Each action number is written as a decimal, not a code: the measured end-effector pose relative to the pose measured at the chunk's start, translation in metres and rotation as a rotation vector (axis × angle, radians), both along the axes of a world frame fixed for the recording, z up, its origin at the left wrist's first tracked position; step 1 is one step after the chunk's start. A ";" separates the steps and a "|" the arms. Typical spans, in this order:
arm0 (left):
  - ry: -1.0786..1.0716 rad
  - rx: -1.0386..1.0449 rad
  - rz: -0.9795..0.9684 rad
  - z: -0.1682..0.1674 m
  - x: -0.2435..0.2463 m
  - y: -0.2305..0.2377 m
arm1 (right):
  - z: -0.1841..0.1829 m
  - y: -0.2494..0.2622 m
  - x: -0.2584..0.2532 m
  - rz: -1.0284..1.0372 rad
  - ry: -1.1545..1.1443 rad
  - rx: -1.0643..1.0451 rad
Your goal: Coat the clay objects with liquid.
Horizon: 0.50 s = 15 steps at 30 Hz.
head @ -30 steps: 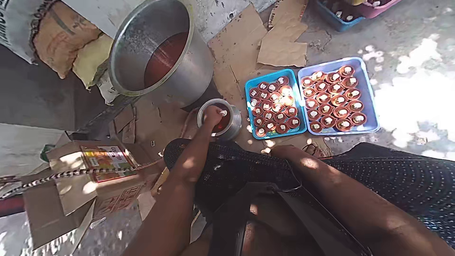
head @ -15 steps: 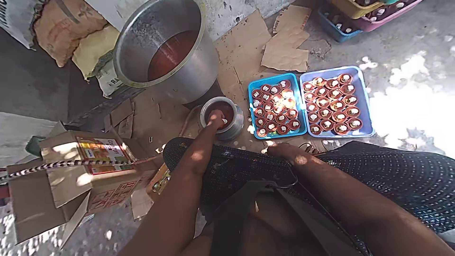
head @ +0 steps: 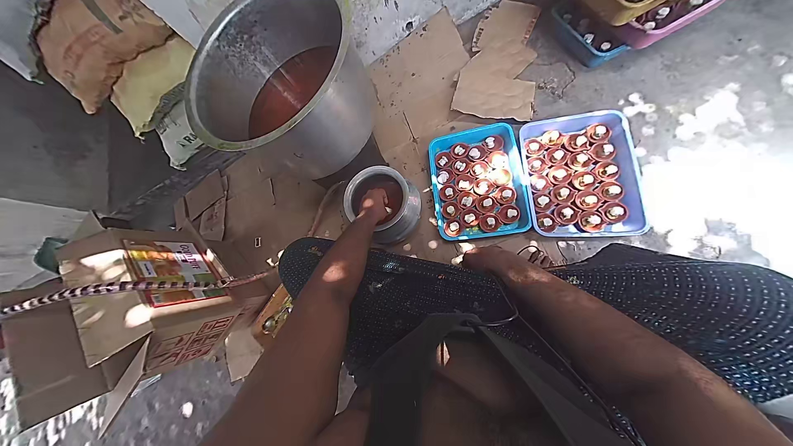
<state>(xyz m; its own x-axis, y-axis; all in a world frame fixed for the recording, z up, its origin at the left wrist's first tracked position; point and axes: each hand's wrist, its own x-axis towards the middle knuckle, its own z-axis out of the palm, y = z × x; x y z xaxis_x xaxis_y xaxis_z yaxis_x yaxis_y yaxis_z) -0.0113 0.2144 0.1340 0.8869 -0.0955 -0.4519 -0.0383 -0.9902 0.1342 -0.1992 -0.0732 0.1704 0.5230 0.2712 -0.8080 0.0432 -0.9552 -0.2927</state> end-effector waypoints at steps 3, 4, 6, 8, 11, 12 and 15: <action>0.007 0.042 -0.021 0.000 0.001 -0.004 | -0.019 -0.002 0.004 -0.019 0.016 0.012; 0.007 0.045 -0.024 0.000 0.001 -0.004 | -0.025 -0.002 0.005 0.009 0.007 0.010; -0.001 0.035 -0.029 0.000 0.000 -0.004 | -0.030 -0.002 0.005 0.050 -0.013 -0.003; 0.006 0.028 -0.029 0.002 0.000 -0.005 | -0.028 -0.001 0.005 0.064 -0.014 -0.014; 0.000 0.031 -0.026 0.003 -0.001 -0.007 | -0.024 -0.003 0.004 0.046 -0.007 0.006; 0.002 0.033 -0.023 0.005 -0.002 -0.008 | -0.022 -0.003 0.004 0.043 -0.003 0.005; -0.010 0.036 -0.001 0.009 -0.002 -0.009 | -0.014 -0.002 0.002 0.031 -0.001 0.001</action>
<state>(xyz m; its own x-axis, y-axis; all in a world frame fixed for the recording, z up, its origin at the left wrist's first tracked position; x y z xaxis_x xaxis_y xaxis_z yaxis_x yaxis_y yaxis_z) -0.0129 0.2058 0.1435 0.8914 -0.0803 -0.4460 -0.0403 -0.9943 0.0985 -0.1971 -0.0752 0.1566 0.5151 0.2886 -0.8071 0.0732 -0.9530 -0.2940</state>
